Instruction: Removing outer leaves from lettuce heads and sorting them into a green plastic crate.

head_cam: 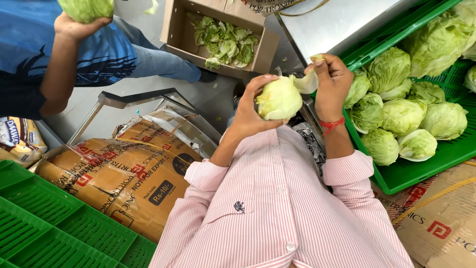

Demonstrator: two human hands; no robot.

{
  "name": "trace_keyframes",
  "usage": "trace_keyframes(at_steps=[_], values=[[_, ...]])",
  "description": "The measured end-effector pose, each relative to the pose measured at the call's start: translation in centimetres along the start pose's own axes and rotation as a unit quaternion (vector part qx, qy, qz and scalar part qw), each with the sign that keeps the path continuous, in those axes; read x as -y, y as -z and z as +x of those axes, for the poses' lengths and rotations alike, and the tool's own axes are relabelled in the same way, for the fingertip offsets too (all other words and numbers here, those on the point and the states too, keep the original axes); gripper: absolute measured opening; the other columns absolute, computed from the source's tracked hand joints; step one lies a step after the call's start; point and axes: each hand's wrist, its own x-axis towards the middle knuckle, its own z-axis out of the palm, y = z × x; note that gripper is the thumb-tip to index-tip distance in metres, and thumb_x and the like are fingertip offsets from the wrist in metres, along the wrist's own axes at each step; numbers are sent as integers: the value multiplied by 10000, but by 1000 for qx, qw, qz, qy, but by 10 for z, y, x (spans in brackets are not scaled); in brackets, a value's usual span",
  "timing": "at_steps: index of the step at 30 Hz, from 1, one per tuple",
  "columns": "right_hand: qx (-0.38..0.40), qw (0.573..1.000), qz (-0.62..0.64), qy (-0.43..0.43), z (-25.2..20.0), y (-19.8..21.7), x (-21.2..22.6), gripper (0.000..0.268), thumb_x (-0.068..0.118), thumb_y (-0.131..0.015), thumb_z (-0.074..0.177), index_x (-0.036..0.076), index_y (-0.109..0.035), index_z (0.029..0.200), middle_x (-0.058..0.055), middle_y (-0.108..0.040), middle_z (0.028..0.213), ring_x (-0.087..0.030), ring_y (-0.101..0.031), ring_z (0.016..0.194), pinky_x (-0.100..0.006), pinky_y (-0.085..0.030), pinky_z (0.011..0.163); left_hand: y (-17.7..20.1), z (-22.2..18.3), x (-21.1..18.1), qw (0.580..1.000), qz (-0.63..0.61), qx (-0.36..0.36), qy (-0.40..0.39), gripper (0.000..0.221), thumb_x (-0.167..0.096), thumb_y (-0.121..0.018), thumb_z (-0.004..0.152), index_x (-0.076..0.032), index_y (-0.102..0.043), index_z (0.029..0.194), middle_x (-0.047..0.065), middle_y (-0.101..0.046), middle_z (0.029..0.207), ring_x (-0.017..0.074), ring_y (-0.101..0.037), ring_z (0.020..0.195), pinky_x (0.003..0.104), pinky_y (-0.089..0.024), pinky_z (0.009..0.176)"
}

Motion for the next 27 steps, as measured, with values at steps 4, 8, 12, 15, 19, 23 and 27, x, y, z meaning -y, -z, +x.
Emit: trace_keyframes(at_steps=[4, 8, 12, 15, 19, 23, 27], values=[[-25, 989, 130, -63, 2, 5, -4, 151, 127, -623, 1131, -4, -697, 1114, -25, -640, 852, -80, -556, 721, -243, -458, 670, -7, -2, 10, 972, -218, -5, 83, 1148, -151, -994, 642, -151, -310, 1564, 111, -534, 1492, 258, -564, 1375, 436, -487, 1177], [38, 978, 131, -159, -13, -2, 5, 146, 134, -576, 1094, 40, -675, 1042, 35, -532, 725, -43, -440, 613, -222, -369, 554, -9, 1, 17, 844, -507, -88, 151, 1141, -321, -968, 708, -126, -278, 1595, 128, -488, 1497, 302, -538, 1369, 518, -468, 1167], [137, 977, -92, -133, -30, 4, 12, 240, 174, -539, 1101, 25, -689, 988, 42, -516, 688, -29, -402, 599, -217, -303, 546, 3, -6, 49, 750, -622, -149, 166, 977, -492, -840, 838, -92, -326, 1566, 135, -502, 1477, 311, -547, 1329, 640, -450, 1143], [133, 962, -206, -117, -29, 13, 5, 301, 221, -545, 1093, 17, -702, 937, -5, -499, 645, -76, -422, 584, -271, -319, 539, 29, -13, 67, 714, -661, -171, 156, 899, -607, -708, 917, -67, -390, 1562, 143, -542, 1464, 318, -575, 1314, 648, -429, 1191], [178, 934, -307, -47, -13, -3, -27, 294, 238, -560, 1088, 9, -692, 959, -63, -586, 742, -191, -568, 686, -352, -432, 604, 36, -14, 57, 693, -693, -128, 150, 892, -699, -598, 961, -56, -432, 1557, 167, -582, 1437, 360, -618, 1271, 636, -428, 1213], [255, 909, -322, 72, 8, -48, -8, 287, 163, -608, 1033, 16, -589, 1279, -182, -659, 1108, -366, -675, 1008, -432, -523, 851, 23, -15, 53, 681, -705, -86, 177, 949, -757, -519, 959, -39, -417, 1570, 212, -575, 1454, 412, -640, 1239, 612, -452, 1186], [196, 864, -328, 329, 16, -81, 34, 725, 119, -723, 940, 36, -376, 1571, -231, -538, 1422, -435, -610, 1193, -446, -512, 971, 9, -20, 55, 663, -727, -33, 172, 949, -782, -463, 989, -44, -399, 1582, 265, -551, 1465, 455, -648, 1204, 584, -519, 1078]])
